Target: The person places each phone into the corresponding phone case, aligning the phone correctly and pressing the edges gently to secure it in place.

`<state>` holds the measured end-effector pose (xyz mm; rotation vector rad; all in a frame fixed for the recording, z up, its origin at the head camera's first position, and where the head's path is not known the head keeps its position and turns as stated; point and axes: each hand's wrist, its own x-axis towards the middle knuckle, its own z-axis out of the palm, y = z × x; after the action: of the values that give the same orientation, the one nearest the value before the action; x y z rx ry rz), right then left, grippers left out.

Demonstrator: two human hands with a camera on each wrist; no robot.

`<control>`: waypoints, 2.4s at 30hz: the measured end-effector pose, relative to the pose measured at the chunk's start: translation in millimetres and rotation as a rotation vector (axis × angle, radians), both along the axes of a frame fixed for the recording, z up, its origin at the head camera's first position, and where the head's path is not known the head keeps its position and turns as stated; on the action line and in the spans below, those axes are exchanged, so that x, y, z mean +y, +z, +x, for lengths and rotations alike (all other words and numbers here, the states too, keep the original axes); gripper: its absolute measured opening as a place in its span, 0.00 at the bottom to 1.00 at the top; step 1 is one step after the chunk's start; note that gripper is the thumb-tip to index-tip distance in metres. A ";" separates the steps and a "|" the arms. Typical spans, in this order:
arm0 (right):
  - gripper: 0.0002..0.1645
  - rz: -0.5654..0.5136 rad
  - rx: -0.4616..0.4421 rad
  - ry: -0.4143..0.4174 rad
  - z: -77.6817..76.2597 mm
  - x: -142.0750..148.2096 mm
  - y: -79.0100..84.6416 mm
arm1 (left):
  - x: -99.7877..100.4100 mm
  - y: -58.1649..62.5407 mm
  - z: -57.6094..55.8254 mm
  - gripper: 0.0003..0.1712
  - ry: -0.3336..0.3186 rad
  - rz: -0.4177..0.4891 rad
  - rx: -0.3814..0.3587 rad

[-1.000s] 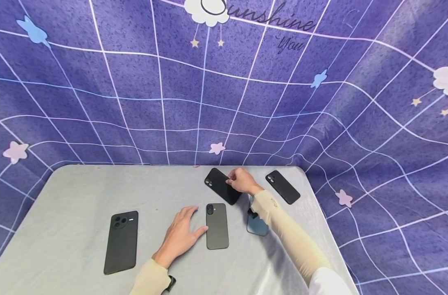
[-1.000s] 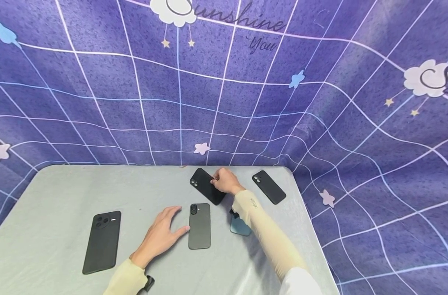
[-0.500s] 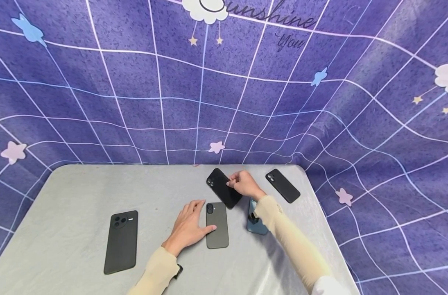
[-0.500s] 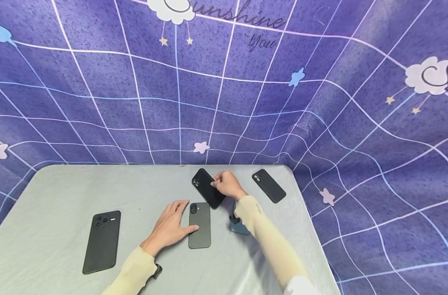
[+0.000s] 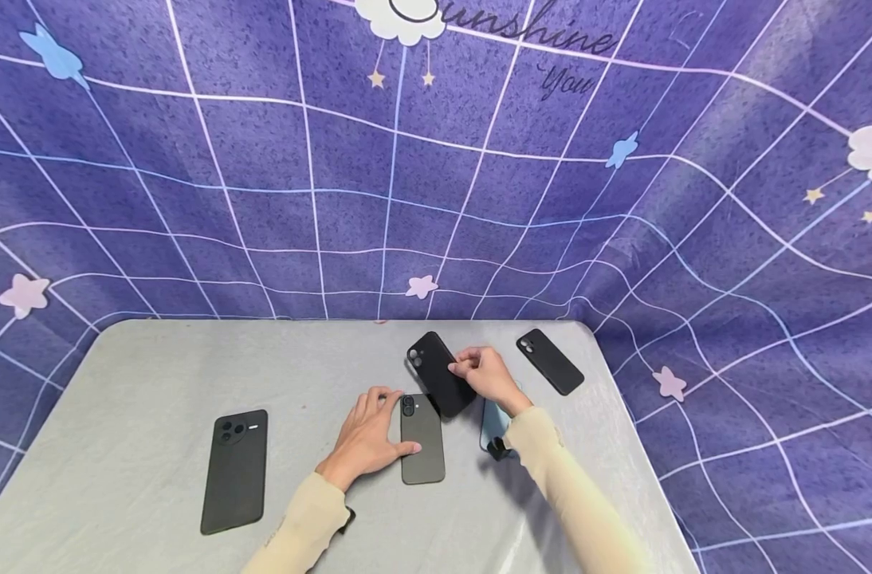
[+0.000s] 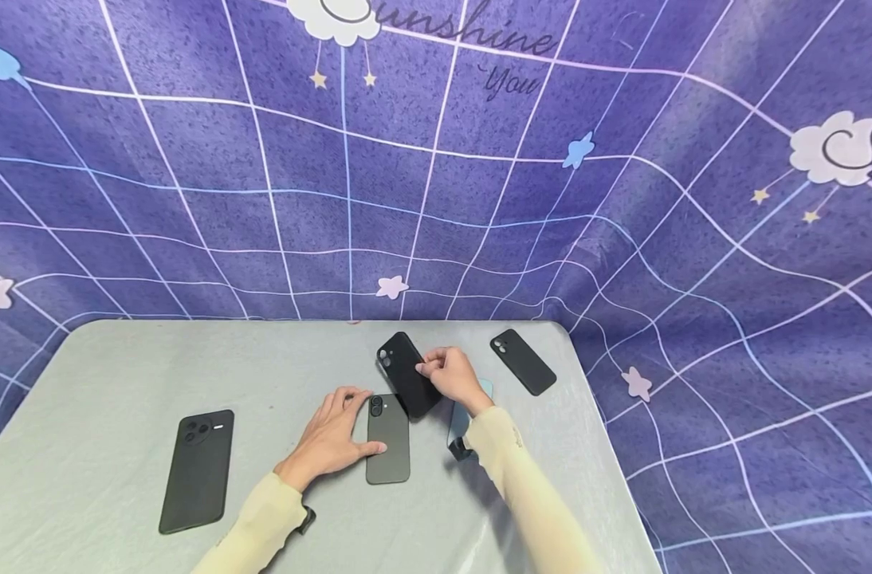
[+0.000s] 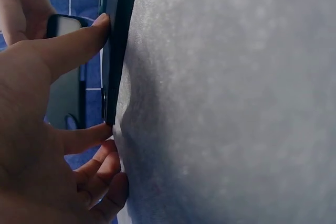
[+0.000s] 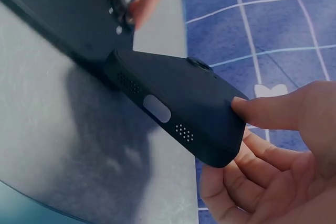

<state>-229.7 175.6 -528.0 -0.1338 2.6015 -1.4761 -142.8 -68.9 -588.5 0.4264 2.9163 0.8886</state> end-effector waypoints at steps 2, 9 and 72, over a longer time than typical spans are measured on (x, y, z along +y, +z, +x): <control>0.08 -0.027 -0.001 -0.021 6.0 1.3 2.1 | 0.0 0.3 -1.0 0.56 0.002 -0.004 -0.010; 0.08 -0.086 -0.006 -0.094 28.5 8.3 4.0 | 0.9 -0.6 -5.6 0.57 -0.017 -0.024 -0.033; 0.10 -0.367 -0.091 -0.328 108.6 38.8 -14.9 | 4.1 -3.5 18.3 0.47 0.087 0.779 -0.237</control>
<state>-121.1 214.4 -542.9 0.3292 2.3362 -2.0059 -124.5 -64.8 -592.0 0.1966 2.2864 1.9239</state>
